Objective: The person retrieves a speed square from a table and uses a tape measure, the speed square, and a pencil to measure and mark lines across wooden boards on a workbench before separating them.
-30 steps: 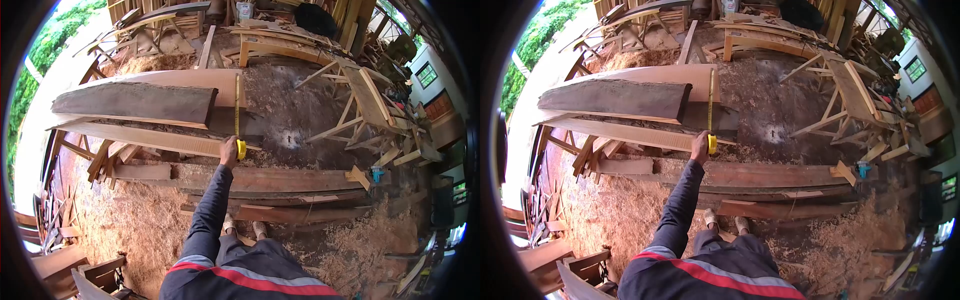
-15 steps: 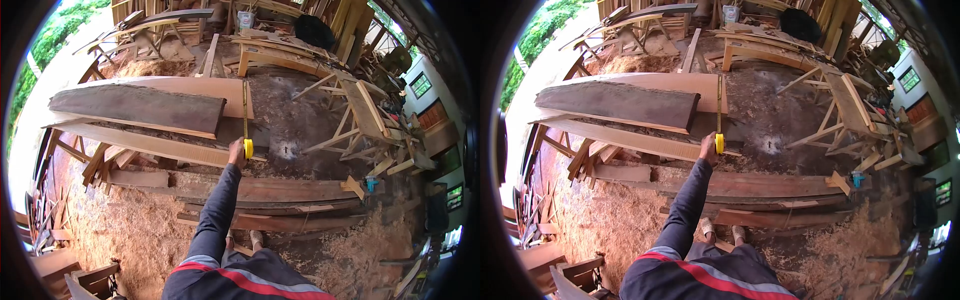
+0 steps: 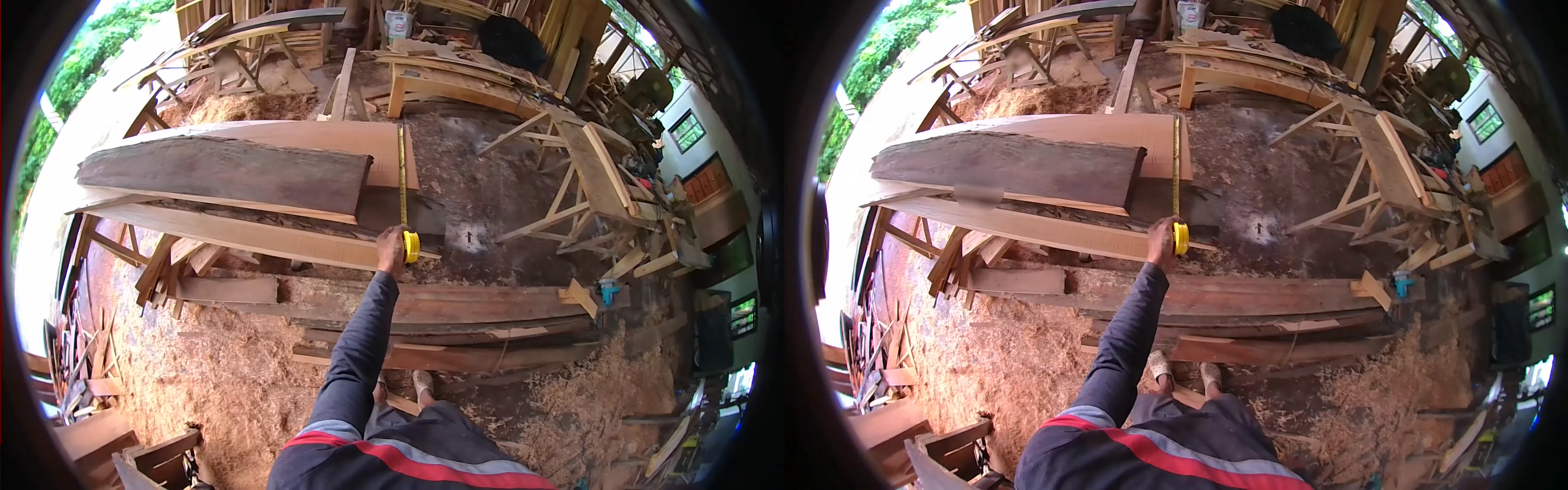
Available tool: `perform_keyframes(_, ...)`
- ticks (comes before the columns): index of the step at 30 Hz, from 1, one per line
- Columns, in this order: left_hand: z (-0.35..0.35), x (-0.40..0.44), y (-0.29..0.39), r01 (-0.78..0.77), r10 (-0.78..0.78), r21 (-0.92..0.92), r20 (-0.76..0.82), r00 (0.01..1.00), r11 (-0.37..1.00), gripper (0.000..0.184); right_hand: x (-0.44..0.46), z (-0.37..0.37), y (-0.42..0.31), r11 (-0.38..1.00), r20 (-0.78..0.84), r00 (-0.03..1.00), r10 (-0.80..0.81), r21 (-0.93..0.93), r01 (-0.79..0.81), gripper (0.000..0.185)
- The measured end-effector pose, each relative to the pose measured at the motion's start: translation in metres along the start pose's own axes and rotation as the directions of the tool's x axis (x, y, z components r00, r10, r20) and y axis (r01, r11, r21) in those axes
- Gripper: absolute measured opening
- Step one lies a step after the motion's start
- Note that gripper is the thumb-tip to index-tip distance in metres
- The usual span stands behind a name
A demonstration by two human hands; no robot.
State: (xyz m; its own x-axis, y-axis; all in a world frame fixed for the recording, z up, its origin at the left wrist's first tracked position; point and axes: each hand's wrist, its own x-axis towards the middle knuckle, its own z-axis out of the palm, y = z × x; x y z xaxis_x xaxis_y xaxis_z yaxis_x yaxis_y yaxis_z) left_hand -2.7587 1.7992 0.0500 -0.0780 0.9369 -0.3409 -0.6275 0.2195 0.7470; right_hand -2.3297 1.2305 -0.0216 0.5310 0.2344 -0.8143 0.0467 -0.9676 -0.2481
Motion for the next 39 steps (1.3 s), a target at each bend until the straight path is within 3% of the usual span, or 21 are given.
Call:
perform_keyframes(3,-0.009,0.003,0.002,0.042,-0.043,0.026,0.049,0.998,0.999,0.023,0.002,0.001,0.005,1.000,0.002,1.000,0.000,0.009,0.000,0.033)
perform_keyframes(7,-0.025,0.019,-0.005,-0.035,0.025,0.130,0.075,0.997,0.991,0.022,-0.001,0.011,0.026,0.999,-0.003,1.000,0.008,0.050,-0.008,0.036)
perform_keyframes(9,-0.025,0.013,-0.001,-0.020,0.017,0.031,0.108,0.994,0.999,0.021,-0.003,0.016,0.047,0.998,-0.010,1.000,0.015,0.067,-0.014,0.037)
perform_keyframes(13,-0.045,0.023,-0.010,-0.122,0.099,0.136,0.167,0.981,0.983,0.025,-0.015,0.030,0.117,0.994,-0.026,0.998,0.053,0.094,-0.050,0.039)
perform_keyframes(14,-0.038,0.012,-0.001,-0.043,0.033,0.091,0.111,0.993,0.995,0.025,-0.016,0.037,0.137,0.992,-0.026,0.997,0.069,0.103,-0.066,0.040)
perform_keyframes(15,-0.036,0.016,0.004,-0.206,0.184,0.234,0.110,0.977,0.950,0.023,-0.016,0.041,0.163,0.991,-0.031,0.996,0.082,0.112,-0.078,0.040)
perform_keyframes(17,-0.015,-0.003,0.042,-0.069,0.054,0.272,0.062,0.997,0.960,0.017,-0.013,0.053,0.201,0.984,-0.032,0.993,0.116,0.142,-0.111,0.041)
perform_keyframes(19,-0.022,0.027,0.044,-0.221,0.186,0.311,0.139,0.973,0.925,0.014,0.003,0.063,0.233,0.971,-0.028,0.989,0.144,0.197,-0.135,0.043)
perform_keyframes(20,0.007,0.004,0.059,-0.449,0.372,0.358,0.265,0.890,0.819,0.017,0.020,0.068,0.253,0.959,-0.022,0.988,0.151,0.244,-0.141,0.043)
perform_keyframes(22,0.040,-0.014,0.059,-0.598,0.365,0.447,0.503,0.783,0.665,0.020,0.068,0.084,0.306,0.911,0.016,0.990,0.137,0.391,-0.133,0.044)
perform_keyframes(23,0.060,-0.029,0.049,-0.680,0.328,0.491,0.622,0.711,0.544,0.021,0.081,0.089,0.314,0.802,0.096,0.988,0.120,0.578,-0.154,0.045)
perform_keyframes(25,0.100,-0.071,0.004,-0.308,-0.059,0.527,0.568,0.821,0.792,0.021,0.061,0.082,0.303,0.904,-0.027,0.994,0.106,0.418,-0.085,0.033)
perform_keyframes(27,0.093,-0.086,-0.094,-0.205,-0.245,0.540,0.645,0.723,0.816,0.021,0.056,0.092,0.309,0.953,-0.113,0.990,0.084,0.299,-0.047,0.027)
perform_keyframes(28,0.111,-0.123,-0.130,-0.408,-0.327,0.668,0.695,0.640,0.622,0.020,0.092,0.111,0.352,0.963,-0.137,0.988,0.070,0.269,-0.031,0.026)
perform_keyframes(30,0.085,-0.148,-0.266,-0.275,-0.563,0.806,0.570,0.599,0.524,0.027,0.095,0.103,0.374,0.985,-0.126,0.986,0.108,0.151,-0.089,0.031)
perform_keyframes(31,0.085,-0.195,-0.314,0.235,-0.571,0.521,0.725,0.386,0.821,0.025,0.082,0.079,0.368,0.987,-0.107,0.982,0.153,0.056,-0.148,0.037)
perform_keyframes(33,0.094,-0.265,-0.410,-0.076,-0.835,0.914,0.395,0.383,0.397,0.027,0.074,0.046,0.383,0.977,-0.090,0.973,0.211,-0.014,-0.213,0.050)
perform_keyframes(34,0.112,-0.317,-0.443,-0.002,-0.827,0.903,0.394,0.400,0.430,0.021,0.080,0.036,0.403,0.963,-0.101,0.961,0.257,0.103,-0.247,0.054)
perform_keyframes(36,0.145,-0.391,-0.496,0.001,-0.860,0.913,0.384,0.337,0.408,0.015,0.100,0.031,0.460,0.757,-0.056,0.935,0.351,0.604,-0.248,0.063)
perform_keyframes(38,0.194,-0.438,-0.526,-0.059,-0.904,0.934,0.356,0.239,0.352,0.016,0.117,0.031,0.511,0.274,0.072,0.915,0.397,0.942,-0.193,0.072)
perform_keyframes(39,0.251,-0.472,-0.520,-0.179,-0.928,0.945,0.307,0.210,0.273,0.019,0.130,0.035,0.539,-0.095,0.163,0.936,0.312,0.986,-0.140,0.076)
